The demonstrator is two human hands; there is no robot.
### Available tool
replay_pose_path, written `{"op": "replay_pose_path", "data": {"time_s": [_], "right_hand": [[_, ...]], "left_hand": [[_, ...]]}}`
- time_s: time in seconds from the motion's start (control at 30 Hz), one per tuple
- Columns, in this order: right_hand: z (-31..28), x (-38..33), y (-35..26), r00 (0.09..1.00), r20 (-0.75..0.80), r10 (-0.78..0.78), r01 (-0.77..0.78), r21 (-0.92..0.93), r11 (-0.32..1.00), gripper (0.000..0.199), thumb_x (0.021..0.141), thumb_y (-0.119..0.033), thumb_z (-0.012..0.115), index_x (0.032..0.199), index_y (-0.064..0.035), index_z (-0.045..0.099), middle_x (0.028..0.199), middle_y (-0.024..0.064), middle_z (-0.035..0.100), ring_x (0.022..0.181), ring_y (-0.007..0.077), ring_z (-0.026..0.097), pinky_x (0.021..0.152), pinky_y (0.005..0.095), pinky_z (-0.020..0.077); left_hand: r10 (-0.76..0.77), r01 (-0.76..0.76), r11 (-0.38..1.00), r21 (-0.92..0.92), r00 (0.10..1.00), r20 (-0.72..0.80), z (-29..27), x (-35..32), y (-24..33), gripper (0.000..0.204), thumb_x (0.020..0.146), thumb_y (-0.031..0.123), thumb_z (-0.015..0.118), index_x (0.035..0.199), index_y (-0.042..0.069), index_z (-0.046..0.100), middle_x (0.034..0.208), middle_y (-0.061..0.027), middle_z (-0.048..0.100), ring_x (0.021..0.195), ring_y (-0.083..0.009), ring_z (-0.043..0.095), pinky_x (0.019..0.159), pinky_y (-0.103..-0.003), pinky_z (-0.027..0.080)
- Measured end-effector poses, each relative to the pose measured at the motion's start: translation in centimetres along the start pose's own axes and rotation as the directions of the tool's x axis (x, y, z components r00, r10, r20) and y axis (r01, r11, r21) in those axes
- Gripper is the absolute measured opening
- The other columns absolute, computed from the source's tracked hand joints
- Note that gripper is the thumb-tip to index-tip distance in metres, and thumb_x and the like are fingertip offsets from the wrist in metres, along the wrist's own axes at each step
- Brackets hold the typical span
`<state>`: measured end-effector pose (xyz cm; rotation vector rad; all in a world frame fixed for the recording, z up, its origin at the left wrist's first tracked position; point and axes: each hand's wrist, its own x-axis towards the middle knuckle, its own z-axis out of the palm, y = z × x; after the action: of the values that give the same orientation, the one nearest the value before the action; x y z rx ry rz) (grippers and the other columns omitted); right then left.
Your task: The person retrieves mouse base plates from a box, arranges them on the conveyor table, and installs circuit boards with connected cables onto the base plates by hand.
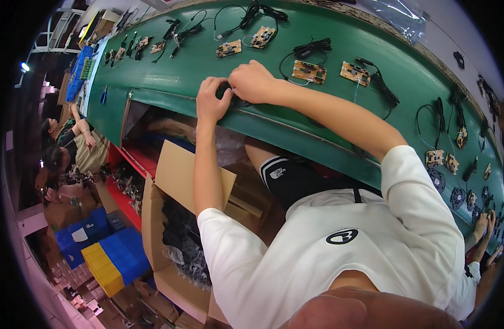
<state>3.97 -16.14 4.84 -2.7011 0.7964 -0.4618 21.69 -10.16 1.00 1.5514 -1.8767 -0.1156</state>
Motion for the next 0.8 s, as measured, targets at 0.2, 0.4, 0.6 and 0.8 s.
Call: {"op": "replay_pose_path", "data": {"time_s": [0.2, 0.4, 0.6, 0.8], "right_hand": [[0.7, 0.1, -0.3, 0.991, 0.1, 0.093, -0.087, -0.061, 0.994, 0.013, 0.078, -0.017, 0.068, 0.087, -0.0086, 0.074, 0.084, 0.0135, 0.072, 0.088, 0.0294, 0.07, 0.08, 0.0451, 0.0417], [-1.8, -1.7, 0.7, 0.998, 0.065, 0.028, -0.019, -0.135, 0.991, 0.021, 0.082, -0.027, 0.069, 0.088, -0.0073, 0.071, 0.092, 0.0083, 0.071, 0.097, 0.0277, 0.066, 0.081, 0.0443, 0.0438], [-12.6, -11.9, 3.8, 0.951, -0.309, -0.007, 0.021, 0.04, 0.999, 0.02, 0.087, -0.026, 0.065, 0.083, -0.0068, 0.068, 0.079, 0.009, 0.067, 0.079, 0.0281, 0.066, 0.072, 0.042, 0.0486], [-17.9, -27.7, 5.8, 0.9, -0.27, 0.344, -0.329, 0.098, 0.939, 0.015, 0.088, -0.021, 0.07, 0.085, -0.0062, 0.068, 0.08, 0.0069, 0.066, 0.075, 0.0263, 0.062, 0.07, 0.0384, 0.0464]], "left_hand": [[-0.005, 0.005, 1.0, -0.016, 1.0, 0.02, -0.4, -0.4, -0.3, 0.024, 0.077, 0.015, 0.069, 0.099, 0.005, 0.069, 0.094, -0.0105, 0.064, 0.089, -0.0278, 0.063, 0.08, -0.038, 0.052], [-0.009, 0.01, 1.0, -0.013, 0.999, 0.051, -1.0, -0.5, -0.4, 0.026, 0.078, 0.016, 0.07, 0.101, 0.005, 0.069, 0.094, -0.0099, 0.063, 0.086, -0.026, 0.062, 0.079, -0.036, 0.052], [-0.018, -0.003, 0.996, -0.09, 0.973, -0.229, -0.4, -1.0, 2.5, 0.023, 0.082, 0.01, 0.071, 0.104, 0.006, 0.07, 0.096, -0.0115, 0.065, 0.091, -0.027, 0.061, 0.077, -0.037, 0.05], [0.204, -0.156, 0.951, -0.266, 0.966, 0.161, 4.0, -0.9, 18.5, 0.017, 0.083, 0.011, 0.075, 0.099, 0.005, 0.072, 0.093, -0.0085, 0.065, 0.084, -0.0313, 0.064, 0.074, -0.04, 0.052]]}}
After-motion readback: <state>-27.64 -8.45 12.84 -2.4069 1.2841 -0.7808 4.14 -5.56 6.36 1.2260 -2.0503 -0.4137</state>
